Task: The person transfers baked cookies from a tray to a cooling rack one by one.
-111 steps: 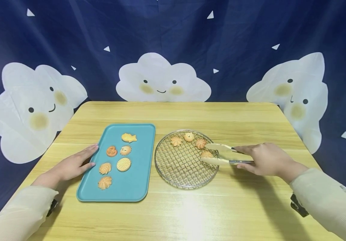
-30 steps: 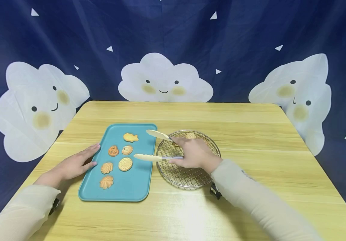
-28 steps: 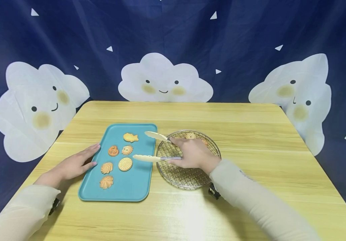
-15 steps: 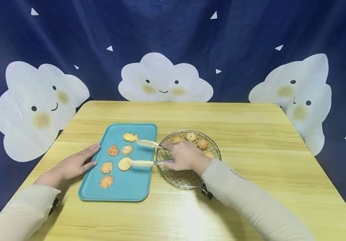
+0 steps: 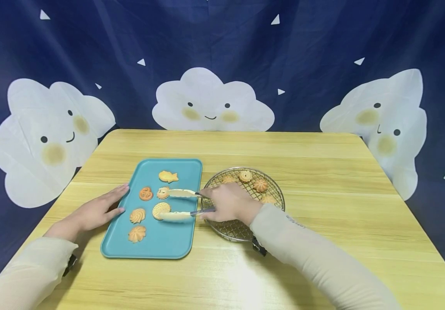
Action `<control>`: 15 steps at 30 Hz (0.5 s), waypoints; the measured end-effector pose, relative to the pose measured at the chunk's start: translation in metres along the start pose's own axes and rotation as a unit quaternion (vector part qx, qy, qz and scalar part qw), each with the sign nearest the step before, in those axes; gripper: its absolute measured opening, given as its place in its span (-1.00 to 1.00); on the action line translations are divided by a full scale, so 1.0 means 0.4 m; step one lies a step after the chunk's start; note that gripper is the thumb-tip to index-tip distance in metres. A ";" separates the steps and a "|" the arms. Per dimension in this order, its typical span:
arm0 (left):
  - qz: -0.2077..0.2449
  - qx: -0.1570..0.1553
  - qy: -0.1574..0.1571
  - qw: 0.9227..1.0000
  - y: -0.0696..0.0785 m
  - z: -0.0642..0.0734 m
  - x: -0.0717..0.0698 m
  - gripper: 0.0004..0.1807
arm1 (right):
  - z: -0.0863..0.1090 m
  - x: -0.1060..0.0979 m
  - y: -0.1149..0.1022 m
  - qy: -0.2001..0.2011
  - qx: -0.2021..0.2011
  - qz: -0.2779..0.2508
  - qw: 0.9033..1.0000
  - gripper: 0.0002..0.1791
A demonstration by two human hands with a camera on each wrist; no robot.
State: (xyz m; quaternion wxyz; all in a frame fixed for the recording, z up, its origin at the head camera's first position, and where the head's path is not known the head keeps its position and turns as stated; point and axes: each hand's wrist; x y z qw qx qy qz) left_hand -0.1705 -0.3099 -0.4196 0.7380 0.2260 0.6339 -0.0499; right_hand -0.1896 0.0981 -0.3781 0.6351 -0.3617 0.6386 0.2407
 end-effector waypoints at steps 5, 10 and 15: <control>0.000 0.000 0.000 1.000 0.002 -0.001 -0.002 -0.25 | -0.009 0.002 -0.010 -0.012 -0.009 0.003 1.000 -0.25; -0.002 0.001 -0.002 1.000 0.004 -0.001 -0.004 -0.26 | -0.019 0.006 -0.019 -0.021 -0.012 0.008 1.000 -0.26; -0.002 0.000 -0.003 1.000 0.004 -0.001 -0.003 -0.26 | -0.025 0.008 -0.027 -0.027 -0.012 0.005 1.000 -0.25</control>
Point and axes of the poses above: each hand's wrist, its own z-axis away from the middle knuckle, its own x-axis out of the palm, y = z × x, and after that the axes turned 1 degree about -x, right-handed
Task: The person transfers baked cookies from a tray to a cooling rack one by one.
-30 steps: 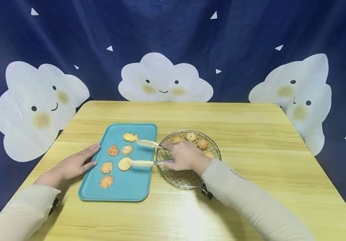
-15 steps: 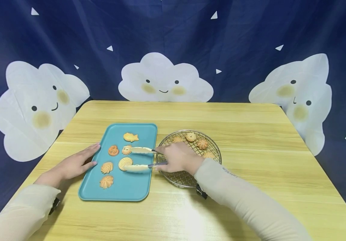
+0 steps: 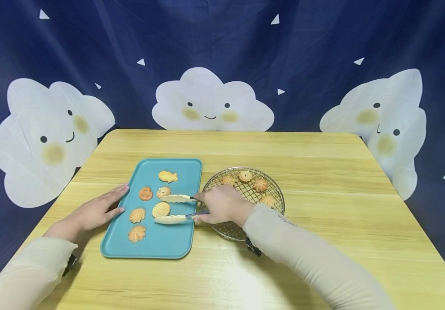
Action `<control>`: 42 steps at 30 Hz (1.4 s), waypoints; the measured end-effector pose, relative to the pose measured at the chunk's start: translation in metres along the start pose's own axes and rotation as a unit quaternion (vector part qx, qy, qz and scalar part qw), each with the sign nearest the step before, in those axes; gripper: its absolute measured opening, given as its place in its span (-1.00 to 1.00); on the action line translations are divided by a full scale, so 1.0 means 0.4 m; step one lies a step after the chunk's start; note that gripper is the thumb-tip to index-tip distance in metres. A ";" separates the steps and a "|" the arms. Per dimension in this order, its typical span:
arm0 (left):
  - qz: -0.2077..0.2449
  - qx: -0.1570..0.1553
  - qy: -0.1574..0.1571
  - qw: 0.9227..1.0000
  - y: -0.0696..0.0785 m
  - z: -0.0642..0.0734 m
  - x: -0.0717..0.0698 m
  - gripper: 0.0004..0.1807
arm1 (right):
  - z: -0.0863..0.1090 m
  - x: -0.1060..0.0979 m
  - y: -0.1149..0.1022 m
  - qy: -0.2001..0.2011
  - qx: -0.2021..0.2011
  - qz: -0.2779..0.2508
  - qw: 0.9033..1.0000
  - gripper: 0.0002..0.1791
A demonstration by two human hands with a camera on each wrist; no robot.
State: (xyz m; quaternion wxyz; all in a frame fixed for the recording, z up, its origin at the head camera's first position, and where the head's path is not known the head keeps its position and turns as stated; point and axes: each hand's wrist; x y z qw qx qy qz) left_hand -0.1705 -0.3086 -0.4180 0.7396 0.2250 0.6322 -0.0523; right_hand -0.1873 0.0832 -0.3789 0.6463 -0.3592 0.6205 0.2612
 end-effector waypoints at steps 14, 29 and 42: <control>0.003 0.000 -0.001 1.000 0.002 0.001 -0.002 -0.25 | -0.002 0.005 -0.004 0.006 -0.014 0.003 1.000 -0.31; 0.003 0.002 -0.002 1.000 0.000 0.002 0.001 -0.24 | 0.020 -0.007 0.013 0.077 -0.033 0.005 0.996 -0.29; 0.002 0.005 0.000 1.000 -0.003 0.003 0.002 -0.25 | 0.070 -0.021 0.048 0.138 -0.021 0.021 0.990 -0.28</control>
Point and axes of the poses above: each hand's wrist, its own z-axis away from the middle knuckle, its own x-axis out of the palm, y = z × x, and after that the axes turned 1 degree about -x, right-handed
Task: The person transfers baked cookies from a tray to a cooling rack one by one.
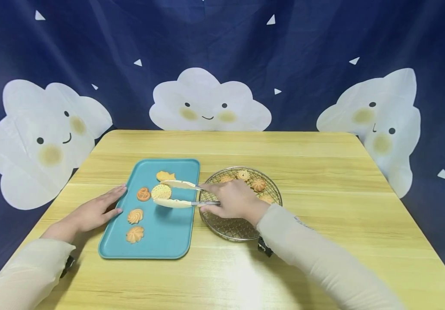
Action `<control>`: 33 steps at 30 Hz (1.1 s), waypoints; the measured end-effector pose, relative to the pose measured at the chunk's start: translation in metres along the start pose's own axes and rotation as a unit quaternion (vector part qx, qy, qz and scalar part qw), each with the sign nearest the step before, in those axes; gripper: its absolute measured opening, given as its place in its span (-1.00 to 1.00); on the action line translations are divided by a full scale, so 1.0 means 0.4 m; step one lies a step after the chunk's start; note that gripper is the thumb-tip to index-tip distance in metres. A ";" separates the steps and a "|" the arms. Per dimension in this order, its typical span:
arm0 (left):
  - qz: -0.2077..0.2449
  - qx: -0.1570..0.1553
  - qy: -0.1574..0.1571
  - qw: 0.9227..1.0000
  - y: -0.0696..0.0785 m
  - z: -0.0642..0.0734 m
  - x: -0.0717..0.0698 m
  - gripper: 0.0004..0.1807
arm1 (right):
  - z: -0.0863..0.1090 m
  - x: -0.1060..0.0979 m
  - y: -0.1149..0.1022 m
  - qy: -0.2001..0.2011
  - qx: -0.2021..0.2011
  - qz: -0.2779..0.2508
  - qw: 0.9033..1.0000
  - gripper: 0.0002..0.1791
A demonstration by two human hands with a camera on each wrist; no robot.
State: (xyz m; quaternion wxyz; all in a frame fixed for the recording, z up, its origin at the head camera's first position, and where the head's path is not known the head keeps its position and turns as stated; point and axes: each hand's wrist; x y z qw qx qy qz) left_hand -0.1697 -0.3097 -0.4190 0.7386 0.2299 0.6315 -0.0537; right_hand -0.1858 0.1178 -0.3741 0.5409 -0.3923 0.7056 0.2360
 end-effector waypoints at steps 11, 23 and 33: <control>0.004 -0.002 -0.001 1.000 0.000 0.001 -0.001 -0.25 | 0.058 -0.021 0.056 0.043 0.016 0.011 0.999 -0.29; 0.004 -0.005 -0.002 1.000 0.001 0.002 -0.001 -0.25 | 0.119 -0.041 0.106 0.013 0.054 0.007 0.998 -0.27; 0.005 -0.006 -0.003 1.000 0.002 0.000 0.000 -0.24 | 0.152 -0.061 0.135 0.011 0.072 0.018 0.997 -0.28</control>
Point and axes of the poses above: each hand's wrist, its own z-axis away from the middle knuckle, its own x-axis out of the palm, y = z × x, and after that the axes turned 1 degree about -x, right-handed
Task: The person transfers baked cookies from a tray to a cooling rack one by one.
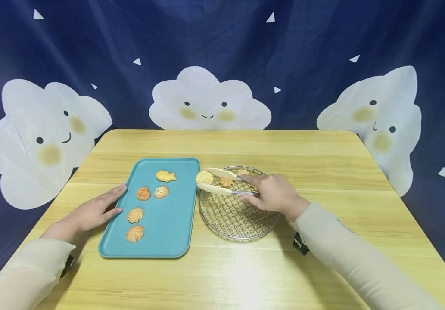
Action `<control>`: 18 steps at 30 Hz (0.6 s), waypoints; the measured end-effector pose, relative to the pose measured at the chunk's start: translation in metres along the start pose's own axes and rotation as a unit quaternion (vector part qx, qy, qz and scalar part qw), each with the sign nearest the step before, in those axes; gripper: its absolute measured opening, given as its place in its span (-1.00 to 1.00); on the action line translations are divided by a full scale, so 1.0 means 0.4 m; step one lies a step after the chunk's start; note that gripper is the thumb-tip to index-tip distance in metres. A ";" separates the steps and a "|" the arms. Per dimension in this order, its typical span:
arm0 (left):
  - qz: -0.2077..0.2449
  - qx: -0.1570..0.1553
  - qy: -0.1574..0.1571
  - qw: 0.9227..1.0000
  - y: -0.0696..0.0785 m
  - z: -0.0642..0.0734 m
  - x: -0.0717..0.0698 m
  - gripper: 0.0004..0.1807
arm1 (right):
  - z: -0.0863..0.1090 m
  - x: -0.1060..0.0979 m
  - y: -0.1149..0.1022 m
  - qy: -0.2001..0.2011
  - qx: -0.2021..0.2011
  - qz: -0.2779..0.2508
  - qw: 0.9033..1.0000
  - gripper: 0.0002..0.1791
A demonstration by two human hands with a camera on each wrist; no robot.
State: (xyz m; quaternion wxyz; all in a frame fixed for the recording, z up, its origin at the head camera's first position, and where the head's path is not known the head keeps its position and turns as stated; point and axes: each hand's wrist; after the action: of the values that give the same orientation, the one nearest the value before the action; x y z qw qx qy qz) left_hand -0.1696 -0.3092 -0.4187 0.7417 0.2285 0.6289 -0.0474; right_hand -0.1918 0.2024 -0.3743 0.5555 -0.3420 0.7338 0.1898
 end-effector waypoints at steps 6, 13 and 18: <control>-0.003 -0.001 0.000 1.000 0.000 0.000 -0.001 -0.25 | 0.018 -0.015 0.019 -0.011 0.007 -0.002 1.000 -0.29; -0.004 0.000 0.000 1.000 -0.001 -0.001 0.000 -0.25 | 0.040 -0.033 0.040 -0.019 0.008 0.001 1.000 -0.31; -0.005 0.002 0.000 1.000 -0.003 0.000 0.002 -0.24 | 0.056 -0.047 0.053 -0.028 0.013 0.016 0.999 -0.33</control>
State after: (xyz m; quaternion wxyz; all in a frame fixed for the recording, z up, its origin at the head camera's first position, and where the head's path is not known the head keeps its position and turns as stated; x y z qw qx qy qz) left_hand -0.1699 -0.3099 -0.4198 0.7408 0.2266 0.6301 -0.0524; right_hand -0.1887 0.2374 -0.3656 0.5772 -0.3178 0.7255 0.1988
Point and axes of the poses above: each hand's wrist, its own z-axis away from the middle knuckle, its own x-axis out of the palm, y = z × x, and after that the axes turned 1 degree about -x, right-handed
